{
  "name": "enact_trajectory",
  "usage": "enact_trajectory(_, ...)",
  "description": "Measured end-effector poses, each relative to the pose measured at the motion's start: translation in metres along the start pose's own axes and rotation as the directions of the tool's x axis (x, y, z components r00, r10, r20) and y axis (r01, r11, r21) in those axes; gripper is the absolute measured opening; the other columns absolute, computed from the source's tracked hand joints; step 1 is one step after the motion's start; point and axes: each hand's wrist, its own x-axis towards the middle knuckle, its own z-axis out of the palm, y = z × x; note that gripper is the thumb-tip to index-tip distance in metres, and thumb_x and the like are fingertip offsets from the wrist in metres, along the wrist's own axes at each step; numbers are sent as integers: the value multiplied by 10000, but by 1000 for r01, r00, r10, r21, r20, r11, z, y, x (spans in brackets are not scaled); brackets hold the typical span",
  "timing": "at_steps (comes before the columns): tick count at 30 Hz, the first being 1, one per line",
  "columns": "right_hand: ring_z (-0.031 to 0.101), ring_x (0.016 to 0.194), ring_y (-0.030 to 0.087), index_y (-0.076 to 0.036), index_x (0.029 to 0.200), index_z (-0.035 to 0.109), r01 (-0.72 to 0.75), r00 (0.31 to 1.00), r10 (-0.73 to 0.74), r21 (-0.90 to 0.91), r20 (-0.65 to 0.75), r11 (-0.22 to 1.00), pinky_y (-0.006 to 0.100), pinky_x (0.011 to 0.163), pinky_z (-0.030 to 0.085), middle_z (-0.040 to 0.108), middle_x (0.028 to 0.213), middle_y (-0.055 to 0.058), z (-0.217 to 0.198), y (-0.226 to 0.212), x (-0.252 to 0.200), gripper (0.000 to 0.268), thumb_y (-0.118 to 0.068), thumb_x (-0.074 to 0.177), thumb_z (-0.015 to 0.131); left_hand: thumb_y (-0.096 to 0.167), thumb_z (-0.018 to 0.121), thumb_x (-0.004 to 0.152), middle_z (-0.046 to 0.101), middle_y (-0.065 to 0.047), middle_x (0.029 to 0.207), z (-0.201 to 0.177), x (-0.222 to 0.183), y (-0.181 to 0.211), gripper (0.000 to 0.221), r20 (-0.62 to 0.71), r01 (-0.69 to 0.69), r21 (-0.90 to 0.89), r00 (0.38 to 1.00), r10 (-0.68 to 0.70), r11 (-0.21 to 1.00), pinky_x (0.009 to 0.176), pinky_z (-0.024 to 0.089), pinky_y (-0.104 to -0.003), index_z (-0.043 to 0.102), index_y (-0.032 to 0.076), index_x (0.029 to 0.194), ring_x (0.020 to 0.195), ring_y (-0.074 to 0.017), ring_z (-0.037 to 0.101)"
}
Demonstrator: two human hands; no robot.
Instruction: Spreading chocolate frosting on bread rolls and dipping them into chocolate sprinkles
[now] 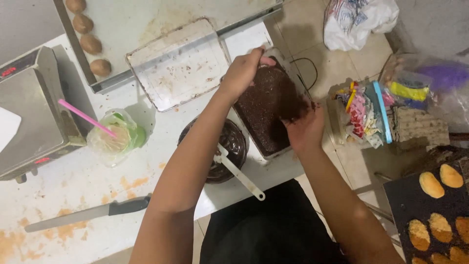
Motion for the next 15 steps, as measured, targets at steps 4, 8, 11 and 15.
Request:
enact_trajectory(4,526,1350,360,-133,1306,565,22,1000,-23,-48,-14,999,594,1044,482,551,1471,175,20,-10,-11,522,-404,864,507,556,228,888,407,-123,1634,-2,5,-5,715,-4,5,-45,1000,-5,999,938,585,-411,758,175,1180,1402,-287,508)
enact_trajectory(8,515,1367,402,-113,1376,543,24,999,-27,-69,-44,997,658,1017,492,536,1493,215,24,-10,-17,628,-443,843,506,577,257,863,384,-118,1650,-4,1,-3,724,10,45,-107,999,-44,993,997,564,-420,749,182,1218,1458,-281,440)
enact_trajectory(11,511,1367,398,-119,1362,552,53,998,-56,-80,-38,995,687,1014,490,530,1475,208,15,-7,-15,602,-435,864,431,577,257,869,352,-122,1662,-3,6,-10,737,9,30,-98,1000,-30,995,993,565,-440,740,156,1232,1492,-304,392)
enact_trajectory(15,420,1461,421,-144,1486,471,46,999,-47,-46,-12,998,714,1092,418,433,1586,199,12,-6,-14,719,-535,884,429,597,241,872,339,-142,1661,-1,16,-19,747,-2,16,-91,1000,-16,996,990,570,-457,742,163,1216,1514,-317,361)
